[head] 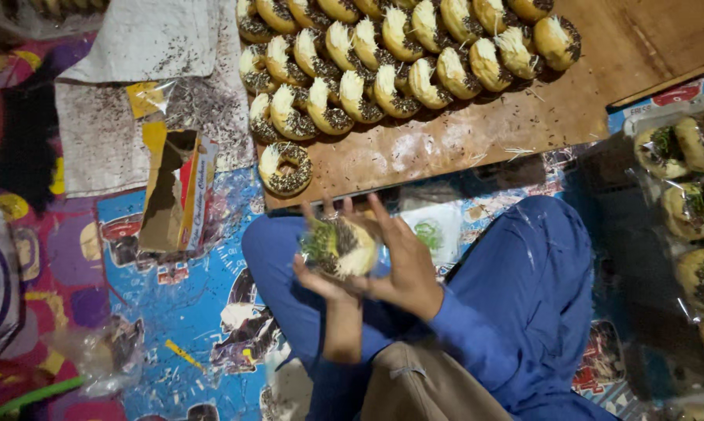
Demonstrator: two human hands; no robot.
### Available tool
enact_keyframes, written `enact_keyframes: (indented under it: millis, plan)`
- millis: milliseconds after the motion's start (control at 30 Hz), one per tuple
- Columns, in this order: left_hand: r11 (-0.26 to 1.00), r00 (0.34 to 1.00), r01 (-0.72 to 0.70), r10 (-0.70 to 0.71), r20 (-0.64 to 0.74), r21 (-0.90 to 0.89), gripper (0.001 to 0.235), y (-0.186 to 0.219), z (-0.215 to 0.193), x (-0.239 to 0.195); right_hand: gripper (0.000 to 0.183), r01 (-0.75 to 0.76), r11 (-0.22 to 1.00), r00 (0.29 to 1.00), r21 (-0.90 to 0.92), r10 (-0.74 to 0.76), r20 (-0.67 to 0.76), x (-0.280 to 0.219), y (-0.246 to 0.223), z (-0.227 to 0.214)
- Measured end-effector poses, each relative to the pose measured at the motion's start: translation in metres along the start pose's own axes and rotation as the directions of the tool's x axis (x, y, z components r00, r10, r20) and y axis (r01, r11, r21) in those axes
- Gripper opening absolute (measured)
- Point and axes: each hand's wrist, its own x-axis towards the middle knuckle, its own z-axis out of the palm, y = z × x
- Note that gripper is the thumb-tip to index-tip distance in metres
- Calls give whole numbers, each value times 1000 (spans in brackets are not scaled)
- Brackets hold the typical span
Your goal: The person sits on the floor and repeatedly picks up frosted donuts from a wooden board, places each into a clear plastic bag, and sets the sealed bag into a nearby crate. The process continues with multiple donuts handled one at a time.
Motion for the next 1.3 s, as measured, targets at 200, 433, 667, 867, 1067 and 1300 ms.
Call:
enact_keyframes:
  millis: [200,433,667,867,1067,1300]
  plan:
    - [998,998,-47,49,-47,50,98,7,18,0,111,-25,987,999,158,20,33,9,20,8]
    - [974,976,215,-212,-57,66,73,6,24,0,43,632,717,737,-294,-673,-56,6,21,-26]
    - [243,948,-161,-232,219,957,36,7,43,-46,33,67,962,889,266,-179,422,13,2,-81]
    - [107,899,88,-436,-33,990,21,2,56,-60,25,314,948,936,43,-317,152,30,-32,-98]
    - [-56,886,-140,-453,99,989,23,5,53,-57,40,626,777,741,-74,-562,367,31,-30,-121]
    - [-242,826,-182,-563,15,953,25,23,68,-52,32,679,716,707,-160,-581,403,3,54,-104]
